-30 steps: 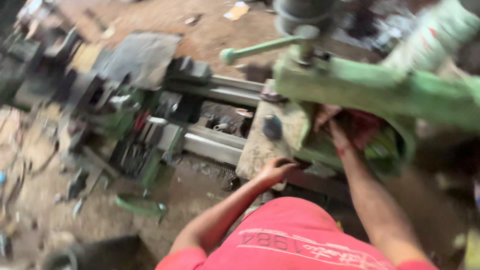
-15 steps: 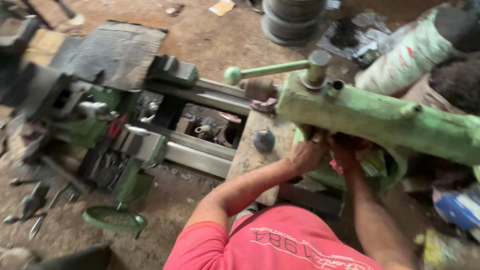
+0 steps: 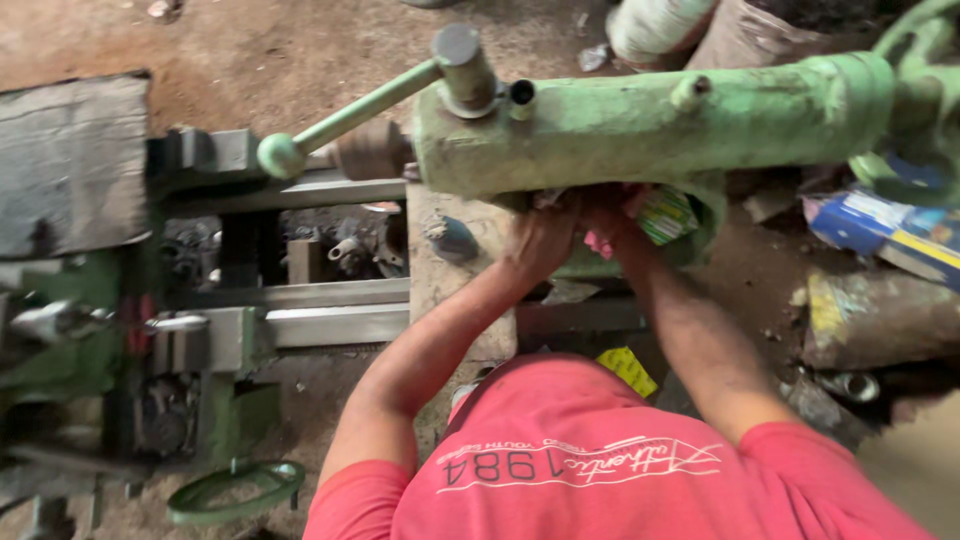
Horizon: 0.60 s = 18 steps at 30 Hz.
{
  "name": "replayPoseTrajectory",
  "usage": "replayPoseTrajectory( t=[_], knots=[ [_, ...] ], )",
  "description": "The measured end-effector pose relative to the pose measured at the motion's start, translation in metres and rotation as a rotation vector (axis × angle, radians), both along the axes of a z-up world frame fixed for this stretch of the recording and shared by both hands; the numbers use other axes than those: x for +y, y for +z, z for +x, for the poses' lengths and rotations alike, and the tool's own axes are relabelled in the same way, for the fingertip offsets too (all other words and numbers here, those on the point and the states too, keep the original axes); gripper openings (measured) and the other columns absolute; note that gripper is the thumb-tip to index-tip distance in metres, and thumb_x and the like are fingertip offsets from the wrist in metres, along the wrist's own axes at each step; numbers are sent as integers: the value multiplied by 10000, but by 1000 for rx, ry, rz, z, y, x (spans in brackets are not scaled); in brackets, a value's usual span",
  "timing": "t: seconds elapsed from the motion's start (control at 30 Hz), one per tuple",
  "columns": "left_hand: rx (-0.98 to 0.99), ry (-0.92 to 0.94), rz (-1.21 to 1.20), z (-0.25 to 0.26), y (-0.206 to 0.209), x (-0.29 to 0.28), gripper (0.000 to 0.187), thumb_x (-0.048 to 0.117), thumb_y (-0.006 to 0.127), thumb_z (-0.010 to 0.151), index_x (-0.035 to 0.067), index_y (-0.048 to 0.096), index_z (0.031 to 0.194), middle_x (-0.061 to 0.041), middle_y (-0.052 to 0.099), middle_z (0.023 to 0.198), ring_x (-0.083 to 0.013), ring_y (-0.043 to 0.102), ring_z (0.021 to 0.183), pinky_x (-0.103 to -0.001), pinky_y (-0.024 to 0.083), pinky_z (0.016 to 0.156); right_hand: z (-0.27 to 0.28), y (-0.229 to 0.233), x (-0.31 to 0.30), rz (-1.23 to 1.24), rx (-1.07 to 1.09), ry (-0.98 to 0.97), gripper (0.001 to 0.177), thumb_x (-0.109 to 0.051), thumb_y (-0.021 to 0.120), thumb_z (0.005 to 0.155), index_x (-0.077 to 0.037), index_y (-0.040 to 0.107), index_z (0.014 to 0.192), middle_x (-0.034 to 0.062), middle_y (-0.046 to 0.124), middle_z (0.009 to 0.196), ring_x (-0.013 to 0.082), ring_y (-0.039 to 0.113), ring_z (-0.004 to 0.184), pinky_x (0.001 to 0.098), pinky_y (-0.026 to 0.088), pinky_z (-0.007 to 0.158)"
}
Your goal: The person handles small metal components and a cylindrical part, then sits on the floor to work on a larger mechanical assembly. They use a thin metal rod to manipulate parts inside a cylindrical container and handle a small cylindrical object.
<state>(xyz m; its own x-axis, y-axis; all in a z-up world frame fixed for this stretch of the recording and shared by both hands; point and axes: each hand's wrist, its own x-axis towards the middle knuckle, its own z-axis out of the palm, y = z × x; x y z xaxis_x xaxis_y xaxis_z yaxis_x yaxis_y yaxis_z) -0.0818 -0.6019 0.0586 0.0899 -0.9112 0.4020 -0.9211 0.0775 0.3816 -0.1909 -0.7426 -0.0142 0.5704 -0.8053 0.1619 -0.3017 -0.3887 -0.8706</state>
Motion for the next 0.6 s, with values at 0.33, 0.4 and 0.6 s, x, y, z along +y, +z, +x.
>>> replayPoseTrajectory(
  t=[0.33,0.4,0.6],
  knots=[
    [-154,154,338,15,-24,20,309,219,637,878,64,690,1140,-155,738,839,-329,726,663,-492,570,531,7,13,-6,-19,162,149,765,-636,661,891,-48,572,1371,191,585,1386,389,473,1311,507,282,1121],
    [-187,171,397,14,-25,18,299,211,628,879,70,678,1138,-153,744,875,-323,742,709,-489,585,568,8,14,-8,-30,173,161,794,-660,667,882,-51,569,1381,193,581,1403,393,466,1329,511,270,1138],
    [-136,207,447,14,-12,11,467,215,631,845,39,607,1277,-168,749,865,-348,747,722,-502,585,564,2,11,-10,-49,289,196,654,-584,707,881,-65,666,1276,157,682,1309,335,558,1264,474,355,1150]
  ],
)
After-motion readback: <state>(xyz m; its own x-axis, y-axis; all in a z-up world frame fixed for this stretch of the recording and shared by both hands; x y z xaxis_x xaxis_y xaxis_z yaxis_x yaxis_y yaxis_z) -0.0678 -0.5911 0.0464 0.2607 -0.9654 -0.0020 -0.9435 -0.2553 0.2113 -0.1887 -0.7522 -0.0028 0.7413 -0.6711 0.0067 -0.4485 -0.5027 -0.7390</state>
